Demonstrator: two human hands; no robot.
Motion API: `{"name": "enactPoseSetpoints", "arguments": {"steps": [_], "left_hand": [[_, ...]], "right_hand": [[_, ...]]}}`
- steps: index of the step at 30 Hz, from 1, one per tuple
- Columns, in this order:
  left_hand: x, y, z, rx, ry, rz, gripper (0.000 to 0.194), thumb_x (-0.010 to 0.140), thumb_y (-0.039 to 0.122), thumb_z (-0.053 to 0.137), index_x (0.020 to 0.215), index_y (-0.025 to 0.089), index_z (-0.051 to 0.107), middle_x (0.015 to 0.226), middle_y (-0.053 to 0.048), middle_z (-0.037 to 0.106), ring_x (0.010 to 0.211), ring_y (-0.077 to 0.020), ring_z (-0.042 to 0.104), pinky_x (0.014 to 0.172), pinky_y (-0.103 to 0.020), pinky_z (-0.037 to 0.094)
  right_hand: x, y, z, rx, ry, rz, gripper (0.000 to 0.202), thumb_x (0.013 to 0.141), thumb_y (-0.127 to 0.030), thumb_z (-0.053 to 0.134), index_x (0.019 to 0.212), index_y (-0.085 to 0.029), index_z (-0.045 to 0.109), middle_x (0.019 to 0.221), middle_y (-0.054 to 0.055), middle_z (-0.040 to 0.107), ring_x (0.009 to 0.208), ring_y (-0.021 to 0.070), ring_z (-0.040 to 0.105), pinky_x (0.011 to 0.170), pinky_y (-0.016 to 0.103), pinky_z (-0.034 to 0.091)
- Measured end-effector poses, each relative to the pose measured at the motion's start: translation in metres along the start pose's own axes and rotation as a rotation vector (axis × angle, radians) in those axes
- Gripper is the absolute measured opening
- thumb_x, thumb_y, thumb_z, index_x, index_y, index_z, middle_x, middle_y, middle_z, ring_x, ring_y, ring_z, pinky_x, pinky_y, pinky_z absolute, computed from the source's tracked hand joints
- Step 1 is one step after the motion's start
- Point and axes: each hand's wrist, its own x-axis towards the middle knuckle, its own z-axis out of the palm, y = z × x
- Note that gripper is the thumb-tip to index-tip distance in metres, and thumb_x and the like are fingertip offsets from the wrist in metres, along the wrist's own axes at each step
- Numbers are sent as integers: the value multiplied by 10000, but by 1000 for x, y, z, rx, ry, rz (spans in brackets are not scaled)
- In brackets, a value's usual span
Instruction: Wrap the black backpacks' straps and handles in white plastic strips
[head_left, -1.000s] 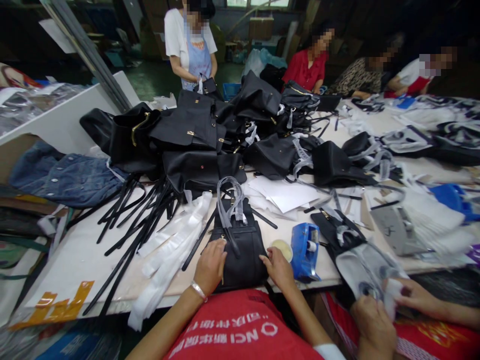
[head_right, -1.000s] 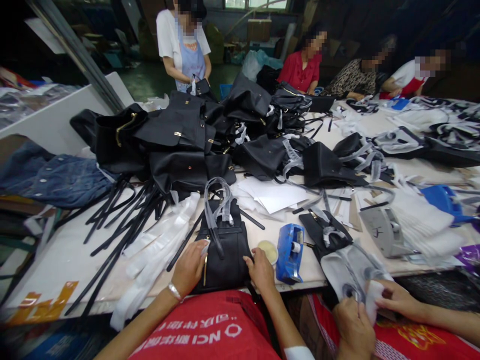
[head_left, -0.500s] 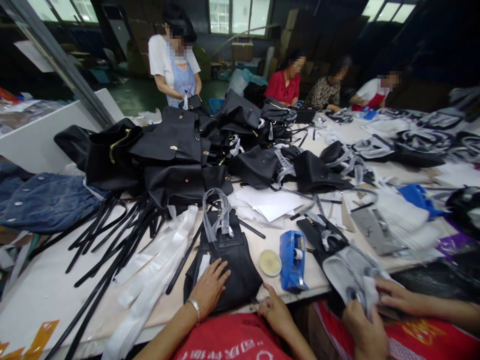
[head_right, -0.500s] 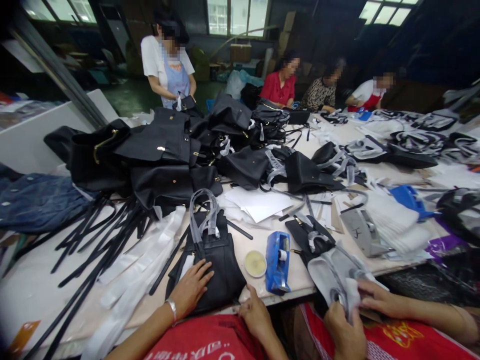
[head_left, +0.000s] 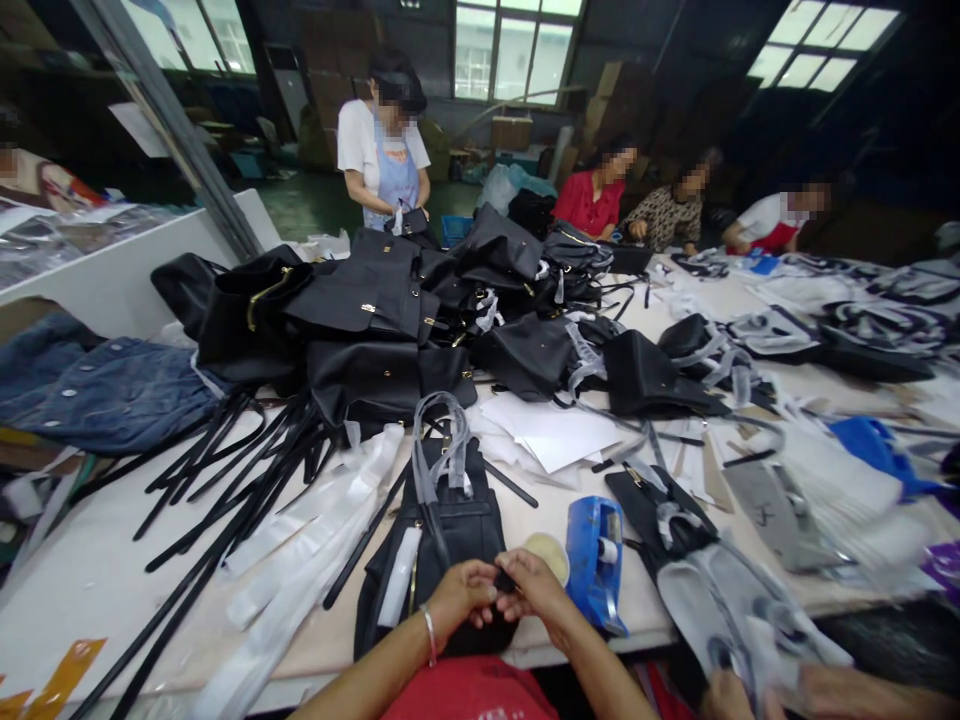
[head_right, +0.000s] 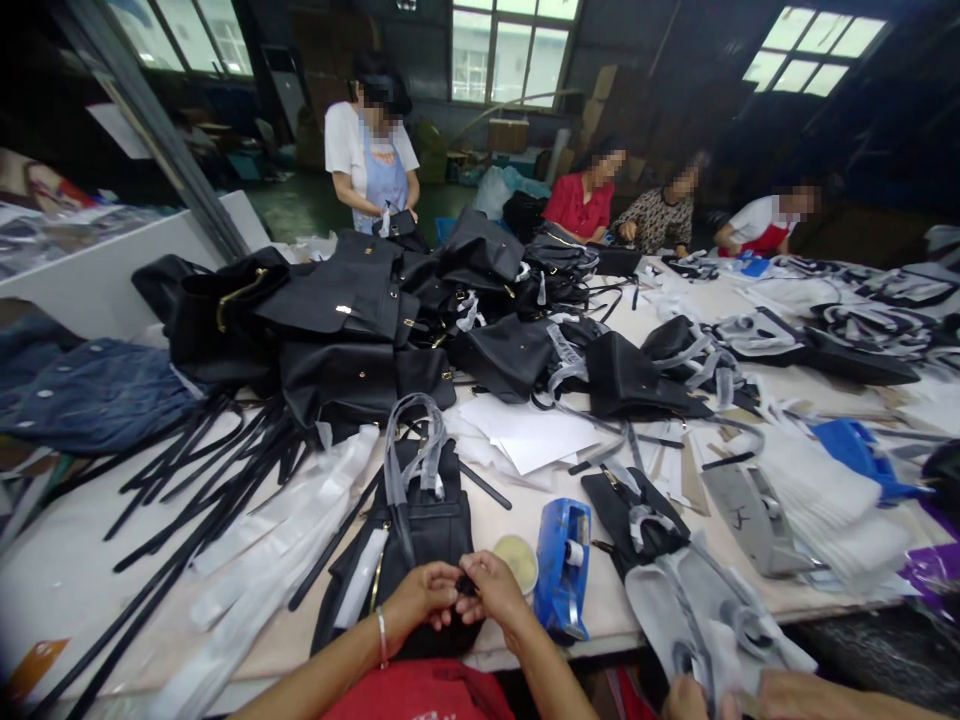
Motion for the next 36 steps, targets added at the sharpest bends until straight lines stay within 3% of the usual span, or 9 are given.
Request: {"name": "enactPoseSetpoints", "arguments": {"steps": [3, 6, 8, 11, 14, 19, 26, 36], "left_hand": [[4, -1, -2, -61, -7, -15, 417, 612, 378, 696, 900, 124, 532, 741, -41, 658, 405, -63, 507, 395, -184, 361], [8, -2, -4, -109, -19, -14, 431, 627, 397, 672, 921, 130, 504, 830, -86, 682, 388, -64, 505, 378, -192, 351], [12, -4, -4, -138, -3, -21, 411, 644, 376, 638, 941, 139, 481, 817, -90, 691, 374, -68, 497, 368, -191, 335], [21, -6, -6, -174, 21, -60, 357, 634, 305, 585, 928, 145, 460, 747, -90, 699, 343, -73, 470, 355, -191, 310], [27, -4, -9, -215, 7, -103, 360, 594, 251, 568, 922, 137, 471, 736, -105, 704, 341, -88, 483, 358, -200, 315], [35, 1, -15, -299, -19, -165, 372, 560, 231, 594, 904, 132, 495, 722, -122, 704, 352, -111, 517, 367, -212, 337], [43, 2, -19, -350, -8, -231, 396, 526, 221, 608, 898, 106, 535, 712, -147, 703, 359, -122, 532, 357, -208, 339], [46, -1, -23, -356, -54, -241, 394, 523, 207, 568, 904, 112, 538, 724, -148, 710, 369, -125, 548, 358, -201, 355]], "right_hand": [[20, -14, -5, -88, 57, -74, 450, 716, -624, 557, 840, -201, 466, 546, -48, 579, 388, 112, 552, 375, 197, 411], [45, -30, -4, -77, -29, -139, 395, 771, -576, 516, 862, -194, 472, 677, 1, 642, 484, 120, 598, 438, 220, 458], [64, -46, -4, -204, -21, -216, 305, 825, -488, 469, 867, -187, 498, 699, 12, 646, 527, 131, 608, 469, 235, 464], [96, -80, -8, -691, 203, -487, 167, 869, -296, 413, 858, -192, 543, 732, 4, 638, 631, 141, 613, 583, 258, 469], [133, -119, -12, -1124, 413, -699, 178, 869, -156, 394, 922, -195, 559, 875, 35, 631, 836, 167, 590, 752, 280, 442], [191, -160, -15, -1276, 457, -723, 283, 836, -84, 447, 1099, -159, 521, 1069, 131, 559, 1036, 243, 478, 860, 333, 373], [223, -160, -30, -1384, 374, -698, 250, 840, -63, 426, 1005, -166, 582, 1000, 117, 586, 984, 236, 492, 837, 321, 353], [210, -155, -54, -1346, 320, -690, 255, 885, -180, 447, 1101, -198, 582, 993, 62, 618, 945, 189, 537, 833, 262, 366]]}}
